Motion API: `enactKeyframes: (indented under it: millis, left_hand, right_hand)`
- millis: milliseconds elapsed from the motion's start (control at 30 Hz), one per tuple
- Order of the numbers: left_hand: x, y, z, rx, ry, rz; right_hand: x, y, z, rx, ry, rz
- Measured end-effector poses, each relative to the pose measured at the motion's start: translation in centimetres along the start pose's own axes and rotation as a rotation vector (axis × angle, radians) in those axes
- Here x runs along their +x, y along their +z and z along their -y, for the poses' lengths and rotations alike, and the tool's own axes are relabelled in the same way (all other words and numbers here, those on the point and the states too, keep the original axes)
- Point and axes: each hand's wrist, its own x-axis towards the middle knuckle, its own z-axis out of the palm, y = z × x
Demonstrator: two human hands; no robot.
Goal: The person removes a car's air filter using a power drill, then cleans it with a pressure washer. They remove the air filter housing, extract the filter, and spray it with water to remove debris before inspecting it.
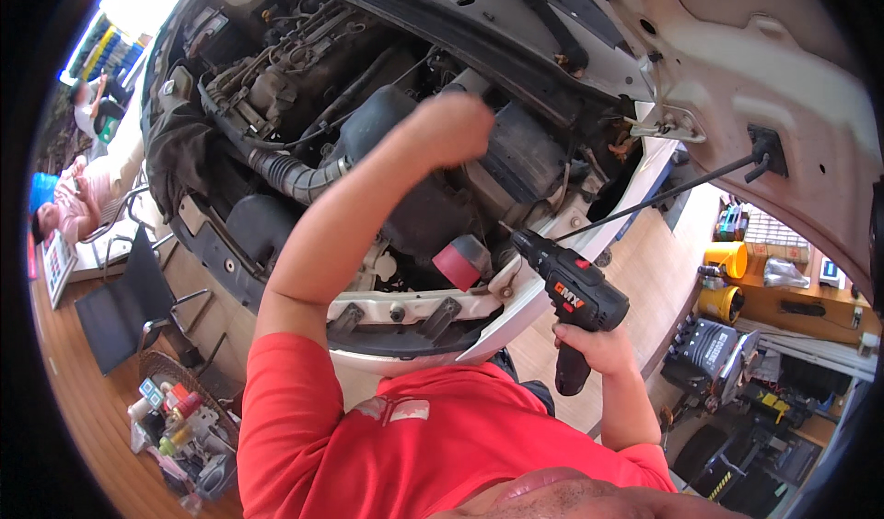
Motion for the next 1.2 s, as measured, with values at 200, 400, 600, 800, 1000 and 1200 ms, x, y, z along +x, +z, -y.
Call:
enactKeyframes:
  millis: [200,400,600,800,1000,1200]
  left_hand:
    - [8.8,-7.0,5.5,0.107,0.109,-0.573]
    - [14.1,-7.1,6.2,0.272,0.041,-0.242]
    - [6.6,-5.4,9.6,-0.084,0.223,-0.904]
    - [-1.1,2.9,19.6,-0.186,-0.203,-0.564]
    - [3.8,7.6,22.8,-0.618,-0.074,-0.091]
    - [7.0,10.5,25.3,-0.731,0.075,0.021]
  right_hand:
    - [0.5,1.6,-0.4,-0.002,-0.094,0.075]
    - [3.5,3.9,3.1,-0.182,-0.22,0.063]
    - [9.2,6.4,8.8,-0.305,-0.221,0.069]
    - [21.4,12.1,15.5,-0.174,-0.163,0.202]
    - [30.4,15.1,17.4,-0.365,-0.045,0.095]
    - [32.3,16.1,17.1,-0.55,-0.119,0.061]
